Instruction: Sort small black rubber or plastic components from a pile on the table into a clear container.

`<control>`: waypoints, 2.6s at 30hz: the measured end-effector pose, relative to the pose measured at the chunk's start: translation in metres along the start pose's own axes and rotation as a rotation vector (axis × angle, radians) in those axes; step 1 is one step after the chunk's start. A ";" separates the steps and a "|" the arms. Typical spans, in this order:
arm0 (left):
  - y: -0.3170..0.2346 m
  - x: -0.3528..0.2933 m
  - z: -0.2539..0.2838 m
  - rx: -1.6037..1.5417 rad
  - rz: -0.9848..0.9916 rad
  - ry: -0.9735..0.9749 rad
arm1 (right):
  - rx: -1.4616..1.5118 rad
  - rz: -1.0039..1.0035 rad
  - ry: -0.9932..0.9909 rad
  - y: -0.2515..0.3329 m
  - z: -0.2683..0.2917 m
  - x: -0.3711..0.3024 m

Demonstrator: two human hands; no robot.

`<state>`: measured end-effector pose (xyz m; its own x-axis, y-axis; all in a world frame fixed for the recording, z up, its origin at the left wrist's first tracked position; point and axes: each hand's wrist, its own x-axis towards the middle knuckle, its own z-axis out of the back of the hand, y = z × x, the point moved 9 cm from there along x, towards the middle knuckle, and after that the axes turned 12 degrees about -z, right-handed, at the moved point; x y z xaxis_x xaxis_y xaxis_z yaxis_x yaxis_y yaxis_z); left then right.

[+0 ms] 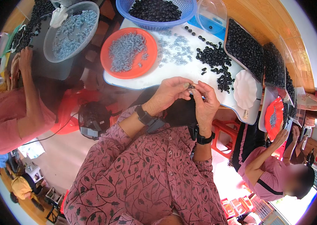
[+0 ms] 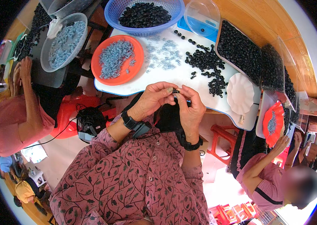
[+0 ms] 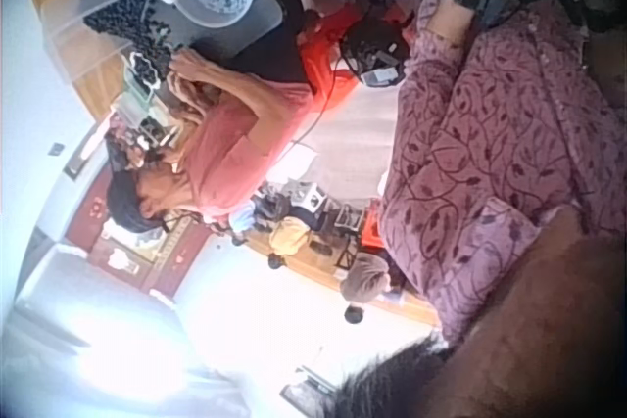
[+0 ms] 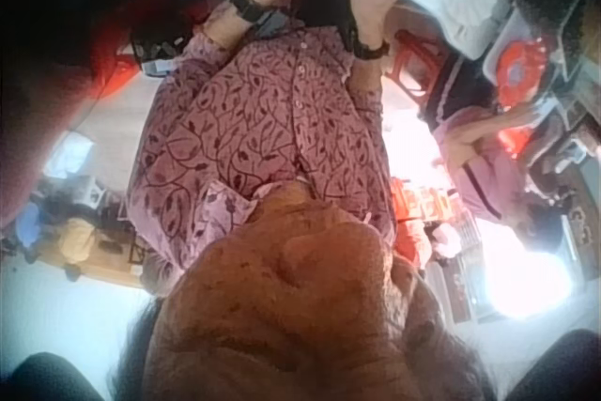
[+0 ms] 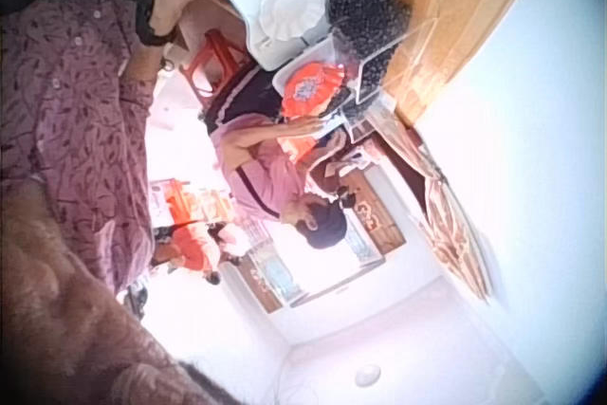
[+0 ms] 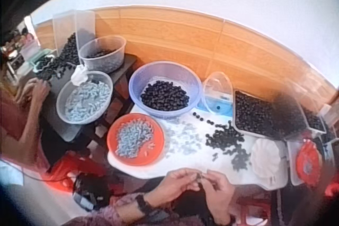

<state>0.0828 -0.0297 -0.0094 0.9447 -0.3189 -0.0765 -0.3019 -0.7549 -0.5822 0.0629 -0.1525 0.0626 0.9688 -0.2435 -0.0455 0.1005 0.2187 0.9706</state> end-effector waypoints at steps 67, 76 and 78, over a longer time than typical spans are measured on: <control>-0.027 -0.013 -0.012 0.421 -0.120 -0.025 | -0.472 0.371 -0.059 0.049 -0.020 -0.021; -0.022 -0.013 -0.010 0.453 -0.090 -0.015 | -0.375 0.207 0.007 0.035 -0.017 -0.021; -0.023 -0.013 -0.010 0.476 -0.133 -0.020 | -0.362 0.188 0.019 0.034 -0.016 -0.020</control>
<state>0.0758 -0.0135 0.0128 0.9748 -0.2226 0.0106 -0.0910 -0.4409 -0.8929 0.0507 -0.1250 0.0922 0.9816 -0.1507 0.1172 -0.0090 0.5769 0.8168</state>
